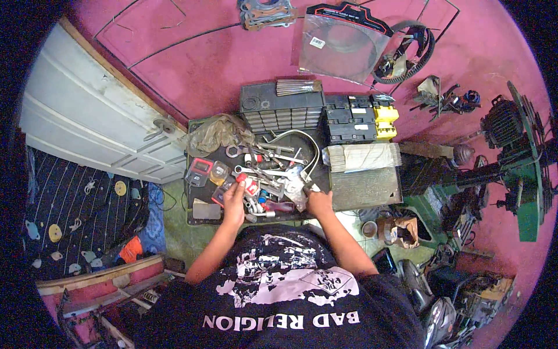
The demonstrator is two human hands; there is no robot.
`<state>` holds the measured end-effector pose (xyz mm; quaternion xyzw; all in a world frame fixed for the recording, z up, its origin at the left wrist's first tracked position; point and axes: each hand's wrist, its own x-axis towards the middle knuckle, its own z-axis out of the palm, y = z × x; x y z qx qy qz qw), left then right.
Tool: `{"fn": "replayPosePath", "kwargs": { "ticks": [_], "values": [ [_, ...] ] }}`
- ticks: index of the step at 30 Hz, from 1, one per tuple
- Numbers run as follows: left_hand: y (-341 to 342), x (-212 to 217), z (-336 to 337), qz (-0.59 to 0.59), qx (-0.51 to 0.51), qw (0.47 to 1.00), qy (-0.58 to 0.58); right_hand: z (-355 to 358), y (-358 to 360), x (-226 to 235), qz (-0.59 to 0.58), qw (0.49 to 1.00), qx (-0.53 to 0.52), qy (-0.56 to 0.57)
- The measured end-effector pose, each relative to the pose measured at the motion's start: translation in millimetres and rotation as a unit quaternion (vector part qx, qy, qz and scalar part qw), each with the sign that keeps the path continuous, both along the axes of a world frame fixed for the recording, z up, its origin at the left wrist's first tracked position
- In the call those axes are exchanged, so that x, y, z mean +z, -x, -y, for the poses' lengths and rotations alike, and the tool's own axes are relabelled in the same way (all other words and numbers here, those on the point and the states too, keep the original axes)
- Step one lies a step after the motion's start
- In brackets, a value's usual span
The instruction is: The person cleans a bundle of thin metal rods by hand using a cloth. They repeatedly wipe the rods on a workbench in a workshop, handling them one by one or in small groups to remove surface residue.
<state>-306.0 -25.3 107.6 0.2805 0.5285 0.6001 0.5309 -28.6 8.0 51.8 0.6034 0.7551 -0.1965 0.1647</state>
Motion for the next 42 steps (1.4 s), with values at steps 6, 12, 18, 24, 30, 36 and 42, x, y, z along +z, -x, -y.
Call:
{"fn": "replayPosePath", "kwargs": {
  "ticks": [6, 12, 18, 24, 30, 36, 42],
  "values": [
    [31, 3, -22, -0.072, -0.079, 0.994, 0.027, -53, 25, 68, -0.194, 0.981, -0.001, -0.002],
    [50, 47, -123, -0.295, -0.123, 0.938, -0.132, -144, 109, 150, -0.501, 0.862, 0.077, 0.025],
    [80, 77, -262, -0.426, -0.138, 0.857, -0.255, -260, 154, 161, -0.515, 0.848, 0.081, -0.091],
    [88, 51, -350, -0.429, -0.119, 0.858, -0.257, -339, 163, 132, -0.47, 0.865, 0.056, -0.167],
    [96, 24, -348, -0.477, -0.131, 0.821, -0.285, -351, 167, 102, -0.435, 0.869, 0.1, -0.216],
    [90, 32, -347, -0.549, -0.116, 0.777, -0.287, -336, 170, 100, -0.304, 0.893, 0.076, -0.323],
    [94, 37, -354, -0.602, -0.113, 0.74, -0.278, -335, 182, 98, -0.21, 0.896, 0.082, -0.382]
  ]
}}
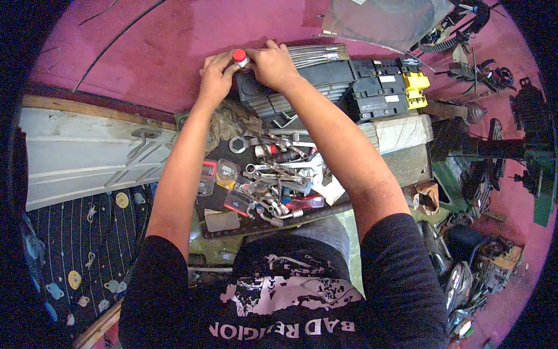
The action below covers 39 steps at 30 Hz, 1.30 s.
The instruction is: The person cleans a bundle of thin metal rods by hand using a cloth. They repeatedly wipe the rods on a workbench in a workshop, handling them one by one or in small groups to remove surface residue.
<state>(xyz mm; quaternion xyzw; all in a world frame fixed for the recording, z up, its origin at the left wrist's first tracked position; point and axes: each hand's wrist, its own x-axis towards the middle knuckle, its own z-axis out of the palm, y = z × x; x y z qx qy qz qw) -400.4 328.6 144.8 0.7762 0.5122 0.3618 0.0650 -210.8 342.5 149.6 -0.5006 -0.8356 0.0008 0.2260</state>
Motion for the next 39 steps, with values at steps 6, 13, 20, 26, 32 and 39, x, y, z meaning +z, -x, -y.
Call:
{"fn": "replayPosePath", "kwargs": {
  "ticks": [6, 13, 20, 26, 32, 39],
  "values": [
    [-3, -5, 21, 0.031, 0.023, 0.998, -0.04, 12, 1, 6, 0.012, 0.999, -0.018, -0.024],
    [6, -76, 137, 0.14, 0.162, 0.976, 0.029, 133, 0, -27, -0.171, 0.979, -0.088, -0.074],
    [-9, -169, 214, 0.07, 0.09, 0.97, 0.213, 227, 23, -137, 0.04, 0.983, -0.044, 0.174],
    [-10, -141, 205, -0.121, 0.093, 0.946, 0.287, 225, 34, -137, 0.152, 0.97, -0.069, 0.175],
    [-1, -145, 202, -0.189, 0.04, 0.955, 0.227, 209, 37, -125, 0.264, 0.947, 0.024, 0.18],
    [-2, -153, 220, -0.098, 0.035, 0.974, 0.201, 224, 33, -139, 0.214, 0.973, 0.038, 0.079]
  ]
}}
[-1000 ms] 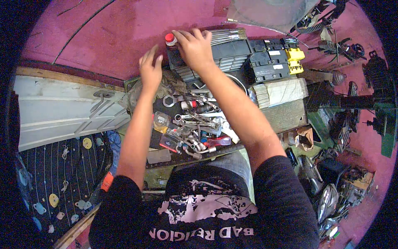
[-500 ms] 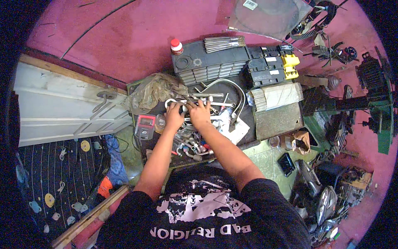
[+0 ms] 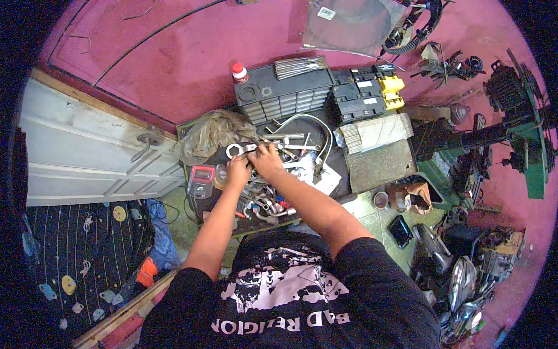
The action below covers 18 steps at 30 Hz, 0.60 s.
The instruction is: The person cleans a bundle of thin metal rods by hand using a cloth. They repeatedly wipe the rods on a workbench in a workshop, handling them one by one or in small groups to remove surface residue.
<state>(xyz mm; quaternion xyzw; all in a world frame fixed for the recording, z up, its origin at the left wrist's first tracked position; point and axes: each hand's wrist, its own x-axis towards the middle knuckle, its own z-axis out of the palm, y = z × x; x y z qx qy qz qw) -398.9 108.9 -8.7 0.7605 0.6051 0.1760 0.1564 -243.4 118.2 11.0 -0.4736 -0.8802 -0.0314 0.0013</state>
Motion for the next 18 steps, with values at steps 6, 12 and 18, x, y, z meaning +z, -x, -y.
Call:
{"fn": "replayPosePath", "kwargs": {
  "ticks": [6, 12, 18],
  "values": [
    [-10, 0, -4, 0.015, 0.075, 0.994, 0.084, -14, 23, 8, 0.07, 0.997, -0.03, 0.024],
    [-7, 12, -16, -0.107, -0.023, 0.993, 0.038, -25, 16, 2, 0.068, 0.997, -0.004, 0.04],
    [14, 38, -6, -0.053, -0.076, 0.995, -0.023, -5, -20, 1, -0.141, 0.988, -0.047, 0.045]
  ]
}}
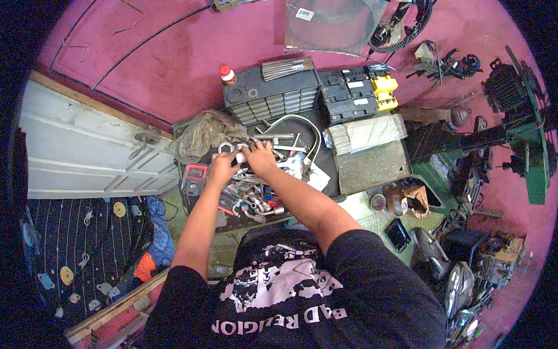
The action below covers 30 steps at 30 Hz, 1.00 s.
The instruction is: The person cleans a bundle of thin metal rods by hand using a cloth. They repeatedly wipe the rods on a workbench in a workshop, handling them one by one or in small groups to remove surface residue.
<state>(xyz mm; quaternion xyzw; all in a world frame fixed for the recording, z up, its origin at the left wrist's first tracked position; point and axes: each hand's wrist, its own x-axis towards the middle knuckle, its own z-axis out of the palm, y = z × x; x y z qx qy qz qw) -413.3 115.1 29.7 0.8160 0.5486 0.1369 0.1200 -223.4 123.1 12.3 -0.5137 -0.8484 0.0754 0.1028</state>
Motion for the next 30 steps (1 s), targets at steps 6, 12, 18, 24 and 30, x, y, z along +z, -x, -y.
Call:
{"fn": "replayPosePath", "kwargs": {
  "ticks": [6, 12, 18, 24, 30],
  "values": [
    [-2, 57, 65, 0.186, 0.03, 0.977, 0.097, 44, -42, 63, -0.224, 0.967, 0.083, 0.085],
    [-71, 45, 146, 0.495, 0.149, 0.8, 0.306, 103, -110, 75, -0.406, 0.839, -0.051, 0.358],
    [-109, 44, 161, 0.801, 0.177, 0.423, 0.386, 107, -200, -9, 0.14, 0.99, -0.014, 0.022],
    [-120, 104, 148, 0.82, 0.129, 0.428, 0.358, 74, -202, 5, 0.217, 0.971, 0.071, 0.068],
    [-122, 120, 142, 0.851, 0.077, 0.403, 0.328, 80, -166, 82, -0.101, 0.993, -0.04, -0.046]
  ]
}}
